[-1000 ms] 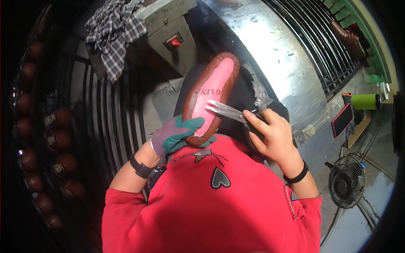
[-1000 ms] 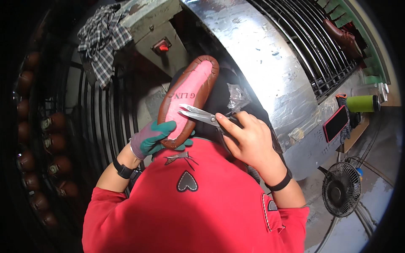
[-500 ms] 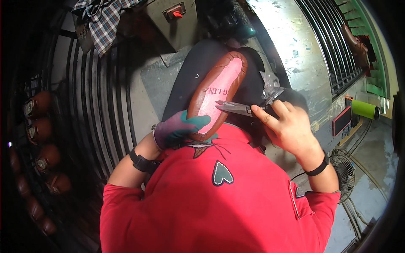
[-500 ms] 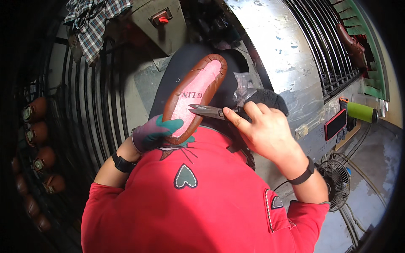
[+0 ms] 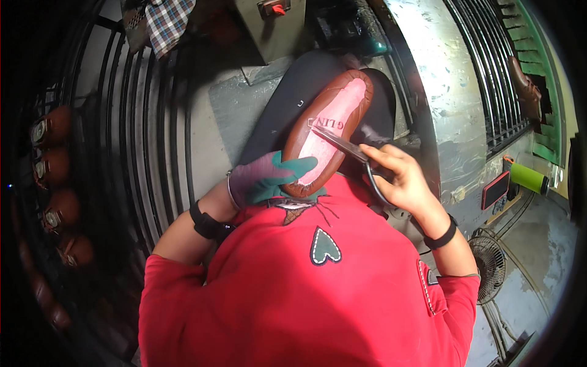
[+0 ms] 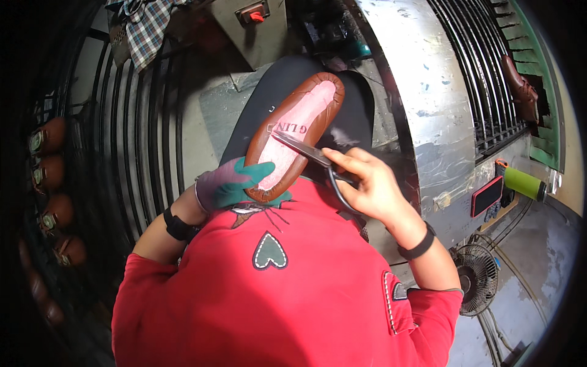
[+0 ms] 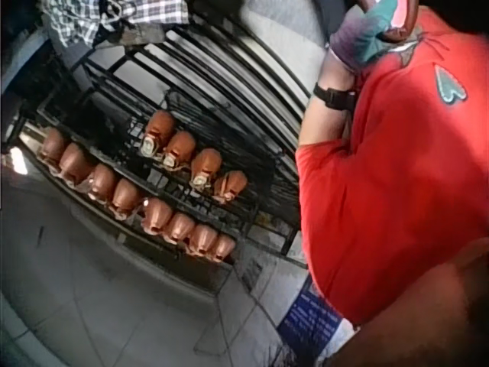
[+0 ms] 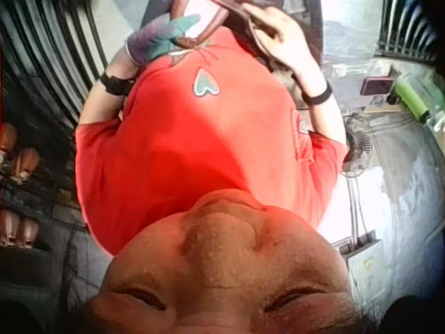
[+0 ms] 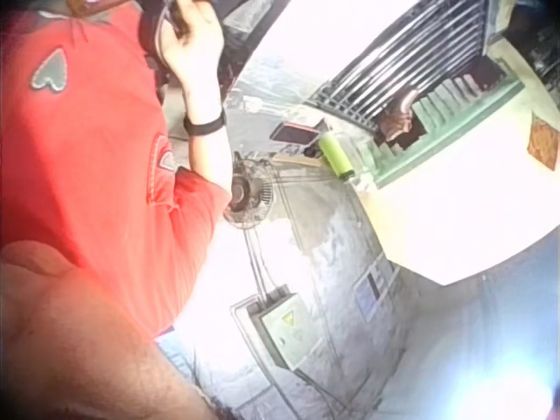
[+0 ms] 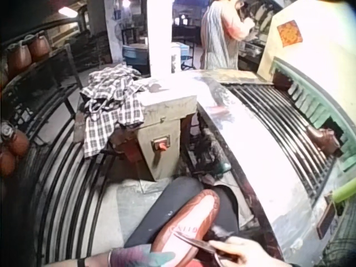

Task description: Trimming excess material from shoe soles with scissors and placing them on a conveyor belt.

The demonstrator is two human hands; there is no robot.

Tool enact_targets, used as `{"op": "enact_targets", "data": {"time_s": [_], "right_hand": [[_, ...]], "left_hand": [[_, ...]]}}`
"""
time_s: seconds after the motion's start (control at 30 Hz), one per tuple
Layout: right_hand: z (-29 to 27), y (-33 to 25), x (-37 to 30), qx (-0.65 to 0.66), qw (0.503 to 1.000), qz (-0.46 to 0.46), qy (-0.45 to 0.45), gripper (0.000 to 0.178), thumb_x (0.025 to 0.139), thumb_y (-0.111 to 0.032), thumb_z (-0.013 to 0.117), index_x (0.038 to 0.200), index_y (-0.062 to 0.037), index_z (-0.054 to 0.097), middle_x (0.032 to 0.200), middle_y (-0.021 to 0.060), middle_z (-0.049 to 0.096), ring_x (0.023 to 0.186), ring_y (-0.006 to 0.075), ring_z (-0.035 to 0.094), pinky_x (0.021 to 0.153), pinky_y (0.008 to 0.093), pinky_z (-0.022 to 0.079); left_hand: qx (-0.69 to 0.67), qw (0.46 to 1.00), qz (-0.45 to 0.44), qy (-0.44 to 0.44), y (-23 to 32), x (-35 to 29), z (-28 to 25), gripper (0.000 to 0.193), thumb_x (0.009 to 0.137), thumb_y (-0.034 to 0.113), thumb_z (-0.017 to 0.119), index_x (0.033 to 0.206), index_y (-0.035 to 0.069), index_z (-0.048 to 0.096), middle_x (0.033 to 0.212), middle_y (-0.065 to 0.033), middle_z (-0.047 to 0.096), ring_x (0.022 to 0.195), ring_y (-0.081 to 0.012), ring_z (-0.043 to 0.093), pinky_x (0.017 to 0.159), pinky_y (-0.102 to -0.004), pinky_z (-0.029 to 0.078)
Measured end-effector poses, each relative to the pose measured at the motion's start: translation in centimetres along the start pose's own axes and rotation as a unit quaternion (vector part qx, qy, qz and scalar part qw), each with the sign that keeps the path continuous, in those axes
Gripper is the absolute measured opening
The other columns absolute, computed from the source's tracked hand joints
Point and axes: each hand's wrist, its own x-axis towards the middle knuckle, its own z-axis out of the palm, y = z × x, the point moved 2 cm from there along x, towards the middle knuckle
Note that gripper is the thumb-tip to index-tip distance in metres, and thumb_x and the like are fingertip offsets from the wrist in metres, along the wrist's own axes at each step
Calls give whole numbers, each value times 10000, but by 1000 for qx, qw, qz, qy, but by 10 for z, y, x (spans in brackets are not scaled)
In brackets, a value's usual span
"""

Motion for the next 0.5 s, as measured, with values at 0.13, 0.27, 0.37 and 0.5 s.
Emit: {"op": "enact_targets", "data": {"time_s": [0.13,0.27,0.37,0.5], "right_hand": [[-14,-29,-13,-268,957,-103,29,585,700,-101,740,1275,-187,671,854,90,544,688,285,588,597,379,494],[-18,-46,-16,-347,923,-163,43,579,701,-132,757,1268,-219,674,800,55,491,646,225,568,541,357,484],[-23,-55,-17,-399,901,-166,36,598,703,-132,748,1287,-228,663,813,49,494,663,216,571,541,352,494],[-29,-67,-17,-439,882,-171,11,617,711,-122,718,1315,-227,646,822,45,495,689,203,575,546,342,509]], "left_hand": [[29,999,24,-13,13,-10,20,532,969,271,623,1402,1,475,1251,-123,618,1133,-230,639,969,-380,529],[52,998,35,-23,9,-7,17,545,950,258,645,1406,11,476,1255,-123,616,1125,-213,635,960,-371,531],[2,1000,13,1,10,-11,23,539,938,243,663,1396,13,494,1253,-111,620,1117,-190,630,942,-349,527],[23,1000,7,-11,6,-6,16,543,934,230,669,1400,17,491,1256,-105,618,1111,-180,628,938,-334,522]]}}
